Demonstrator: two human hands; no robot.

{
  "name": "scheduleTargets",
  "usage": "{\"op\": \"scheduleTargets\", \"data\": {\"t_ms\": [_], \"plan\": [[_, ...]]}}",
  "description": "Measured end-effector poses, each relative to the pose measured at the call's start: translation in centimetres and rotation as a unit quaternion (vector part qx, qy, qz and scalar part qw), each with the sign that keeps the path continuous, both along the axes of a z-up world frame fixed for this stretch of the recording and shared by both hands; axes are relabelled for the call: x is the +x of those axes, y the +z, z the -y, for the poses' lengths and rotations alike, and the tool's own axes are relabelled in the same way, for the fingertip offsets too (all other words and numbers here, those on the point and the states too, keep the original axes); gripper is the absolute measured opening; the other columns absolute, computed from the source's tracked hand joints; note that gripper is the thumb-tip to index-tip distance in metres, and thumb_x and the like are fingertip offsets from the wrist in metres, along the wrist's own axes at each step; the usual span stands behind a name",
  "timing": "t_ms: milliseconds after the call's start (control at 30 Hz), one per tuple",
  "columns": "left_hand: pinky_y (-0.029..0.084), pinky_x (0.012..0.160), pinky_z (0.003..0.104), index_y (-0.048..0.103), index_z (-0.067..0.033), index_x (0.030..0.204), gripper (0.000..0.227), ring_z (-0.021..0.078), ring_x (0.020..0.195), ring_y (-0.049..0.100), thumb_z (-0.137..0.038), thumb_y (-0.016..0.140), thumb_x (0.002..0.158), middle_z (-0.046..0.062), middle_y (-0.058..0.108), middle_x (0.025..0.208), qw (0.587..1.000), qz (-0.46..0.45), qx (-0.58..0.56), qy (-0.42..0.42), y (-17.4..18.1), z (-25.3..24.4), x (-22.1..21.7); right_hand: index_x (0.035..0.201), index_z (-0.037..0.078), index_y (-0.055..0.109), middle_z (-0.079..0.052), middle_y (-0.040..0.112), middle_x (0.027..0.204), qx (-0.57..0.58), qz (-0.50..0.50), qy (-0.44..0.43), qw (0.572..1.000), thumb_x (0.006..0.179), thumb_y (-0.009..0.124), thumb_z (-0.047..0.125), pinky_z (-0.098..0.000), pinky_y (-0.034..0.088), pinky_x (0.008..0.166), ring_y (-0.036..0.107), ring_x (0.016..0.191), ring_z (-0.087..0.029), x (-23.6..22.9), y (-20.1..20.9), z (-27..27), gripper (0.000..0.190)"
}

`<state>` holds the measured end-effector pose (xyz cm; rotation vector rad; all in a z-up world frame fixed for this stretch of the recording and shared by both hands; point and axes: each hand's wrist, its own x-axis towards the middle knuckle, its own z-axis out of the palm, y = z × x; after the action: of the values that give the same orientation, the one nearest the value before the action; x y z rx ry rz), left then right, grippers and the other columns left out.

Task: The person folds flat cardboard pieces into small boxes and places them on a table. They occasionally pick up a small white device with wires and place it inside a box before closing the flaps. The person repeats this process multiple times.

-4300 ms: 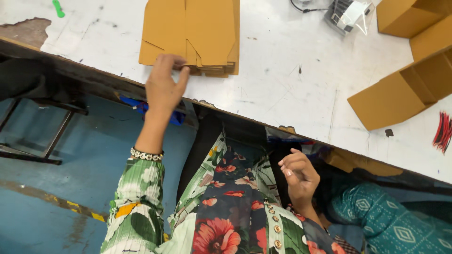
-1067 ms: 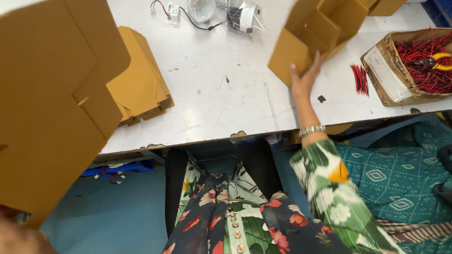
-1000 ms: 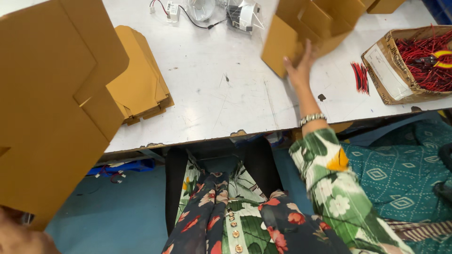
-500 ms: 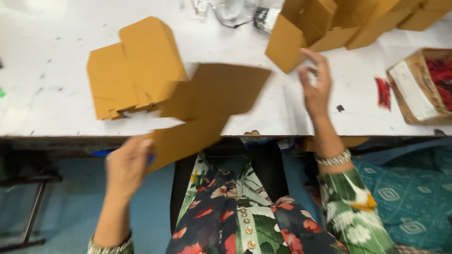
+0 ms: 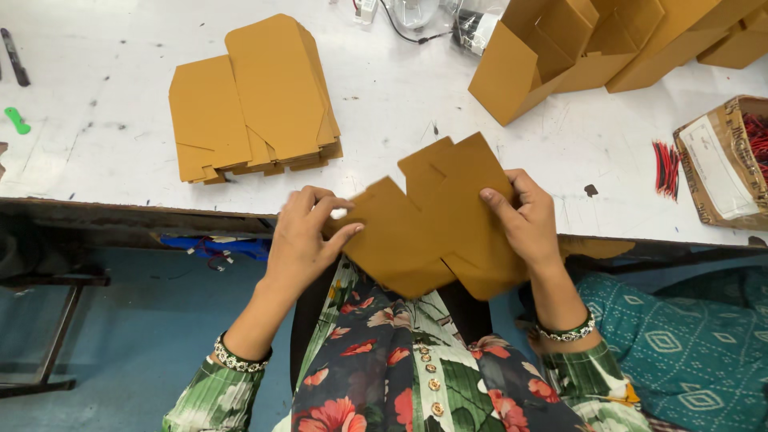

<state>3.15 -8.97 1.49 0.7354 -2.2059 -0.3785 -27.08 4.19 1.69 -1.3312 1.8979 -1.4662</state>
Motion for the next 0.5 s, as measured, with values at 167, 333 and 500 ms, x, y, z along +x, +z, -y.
{"op": "scheduleTargets", "data": {"t_ms": [167, 333, 500], "plan": [[0.042, 0.077, 0.042, 0.068, -0.0113, 0.098, 0.037, 0.0298, 0.086, 0.059, -0.039, 0.082, 0.078, 0.007, 0.06, 0.096, 0.997, 0.069, 0.024, 0.036, -0.2, 0.0, 0.2, 0.113, 0.001, 0.066, -0.003, 0.072, 0.101, -0.024, 0.089, 0.009, 0.996, 0.098, 0.07, 0.013, -0.0227, 0.054, 0.082, 0.065, 0.091, -0.008, 1.2, -3.4, 0.2, 0.02], [0.039, 0.085, 0.043, 0.067, -0.0106, 0.106, 0.031, 0.0231, 0.092, 0.058, -0.034, 0.078, 0.089, 0.004, 0.067, 0.09, 0.989, 0.133, 0.017, 0.062, -0.1, 0.0, 0.8, 0.119, -0.001, 0.062, -0.007, 0.07, 0.109, -0.074, 0.124, -0.033, 0.989, 0.1, 0.069, 0.014, -0.0251, 0.054, 0.087, 0.065, 0.098, -0.011, 4.0, -8.6, 1.8, 0.025], [0.037, 0.085, 0.044, 0.07, -0.0135, 0.1, 0.028, 0.0234, 0.09, 0.058, -0.032, 0.079, 0.082, 0.002, 0.069, 0.081, 0.988, 0.151, 0.007, 0.017, 0.7, -0.3, 1.8, 0.125, -0.002, 0.06, -0.01, 0.071, 0.113, -0.032, 0.229, -0.006, 0.973, 0.1, 0.067, 0.02, -0.0285, 0.054, 0.089, 0.066, 0.102, -0.015, 5.3, -11.9, 2.4, 0.034]]}}
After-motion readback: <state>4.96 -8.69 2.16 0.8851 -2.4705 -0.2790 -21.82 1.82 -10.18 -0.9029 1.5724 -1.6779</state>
